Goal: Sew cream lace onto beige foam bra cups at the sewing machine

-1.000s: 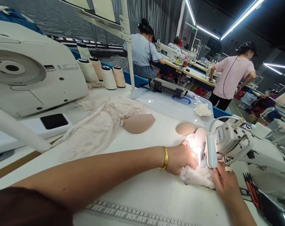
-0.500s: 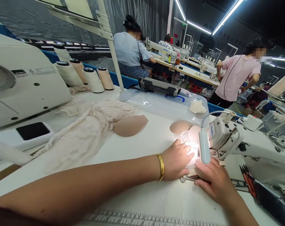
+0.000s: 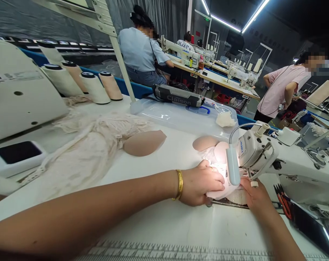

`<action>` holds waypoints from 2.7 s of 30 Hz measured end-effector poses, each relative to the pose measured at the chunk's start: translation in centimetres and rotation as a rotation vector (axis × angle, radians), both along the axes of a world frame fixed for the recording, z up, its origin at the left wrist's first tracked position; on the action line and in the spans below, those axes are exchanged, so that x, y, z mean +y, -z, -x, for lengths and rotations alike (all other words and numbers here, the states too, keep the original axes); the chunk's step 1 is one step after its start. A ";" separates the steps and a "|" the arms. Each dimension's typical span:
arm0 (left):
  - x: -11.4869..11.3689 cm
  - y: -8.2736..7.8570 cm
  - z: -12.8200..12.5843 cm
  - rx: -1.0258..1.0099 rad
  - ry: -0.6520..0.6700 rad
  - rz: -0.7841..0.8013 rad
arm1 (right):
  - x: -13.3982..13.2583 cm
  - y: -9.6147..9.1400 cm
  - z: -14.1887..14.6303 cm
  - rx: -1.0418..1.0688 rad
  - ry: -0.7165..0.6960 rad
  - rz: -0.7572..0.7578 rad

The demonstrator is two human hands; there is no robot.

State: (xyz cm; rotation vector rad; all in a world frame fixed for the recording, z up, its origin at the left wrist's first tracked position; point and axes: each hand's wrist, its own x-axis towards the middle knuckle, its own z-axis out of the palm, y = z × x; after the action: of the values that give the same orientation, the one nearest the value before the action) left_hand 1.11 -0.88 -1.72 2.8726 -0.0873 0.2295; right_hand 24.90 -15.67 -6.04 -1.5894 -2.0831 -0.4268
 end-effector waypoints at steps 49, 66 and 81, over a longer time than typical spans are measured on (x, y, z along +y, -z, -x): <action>2.7 2.4 -2.0 -0.234 0.000 -0.031 | 0.3 -0.6 1.2 0.114 0.065 0.001; 2.8 2.8 -1.9 -0.229 -0.012 -0.064 | 0.1 -0.9 1.5 0.173 0.070 0.067; 0.7 3.0 -1.1 -0.294 -0.018 -0.304 | -0.4 -1.0 2.1 0.187 -0.106 0.306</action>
State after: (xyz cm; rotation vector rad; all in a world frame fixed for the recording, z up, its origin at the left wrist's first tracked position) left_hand 2.17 -0.21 -4.73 3.1160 -0.1643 0.6979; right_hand 22.80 -16.08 -5.04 -1.6031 -2.1491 0.0804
